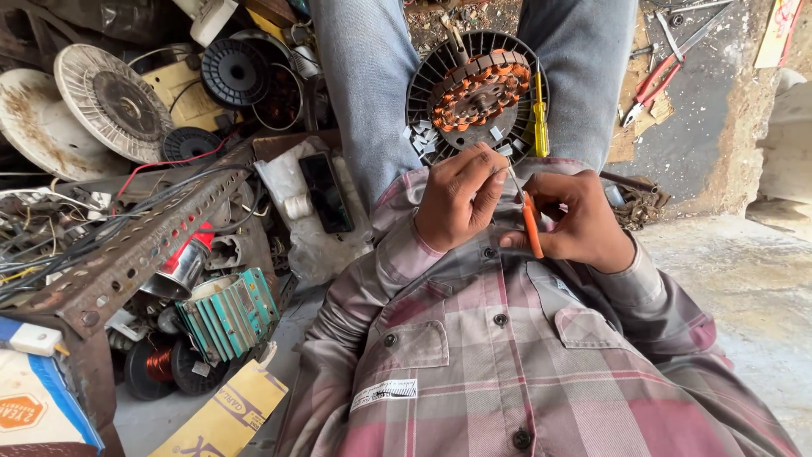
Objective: The person is repairing an electric motor stator by hand. They use scissors to trim excess copper wire and a screwdriver to adjust the windings on the stator core.
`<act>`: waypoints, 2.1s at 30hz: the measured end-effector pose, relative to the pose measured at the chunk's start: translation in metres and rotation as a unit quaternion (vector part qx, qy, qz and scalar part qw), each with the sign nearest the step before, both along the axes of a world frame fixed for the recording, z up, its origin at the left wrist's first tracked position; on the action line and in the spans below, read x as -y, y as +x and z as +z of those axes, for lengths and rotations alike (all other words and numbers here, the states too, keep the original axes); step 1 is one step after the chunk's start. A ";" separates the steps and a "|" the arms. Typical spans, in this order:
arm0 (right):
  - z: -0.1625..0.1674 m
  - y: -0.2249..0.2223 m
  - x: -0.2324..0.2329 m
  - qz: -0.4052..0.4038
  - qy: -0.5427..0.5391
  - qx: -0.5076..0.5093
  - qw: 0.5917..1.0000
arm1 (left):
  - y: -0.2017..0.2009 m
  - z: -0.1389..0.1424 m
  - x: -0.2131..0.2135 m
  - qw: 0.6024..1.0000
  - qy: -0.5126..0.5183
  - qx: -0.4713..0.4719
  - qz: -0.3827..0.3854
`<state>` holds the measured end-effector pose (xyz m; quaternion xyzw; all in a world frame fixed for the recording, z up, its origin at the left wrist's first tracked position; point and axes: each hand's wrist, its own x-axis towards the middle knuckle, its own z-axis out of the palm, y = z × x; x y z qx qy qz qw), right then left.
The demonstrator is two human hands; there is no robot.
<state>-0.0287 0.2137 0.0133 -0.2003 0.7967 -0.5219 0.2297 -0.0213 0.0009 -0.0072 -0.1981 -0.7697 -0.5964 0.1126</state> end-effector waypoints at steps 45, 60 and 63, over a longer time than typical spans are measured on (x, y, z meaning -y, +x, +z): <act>-0.007 -0.016 -0.011 0.079 0.034 -0.057 0.995 | -0.004 -0.003 0.016 0.974 0.060 0.203 -0.079; -0.007 -0.022 -0.008 0.092 0.024 -0.076 0.993 | -0.005 -0.014 0.023 0.950 0.058 0.281 -0.125; -0.014 -0.025 -0.001 0.084 -0.026 -0.112 0.990 | -0.007 -0.015 0.028 0.967 0.029 0.224 -0.115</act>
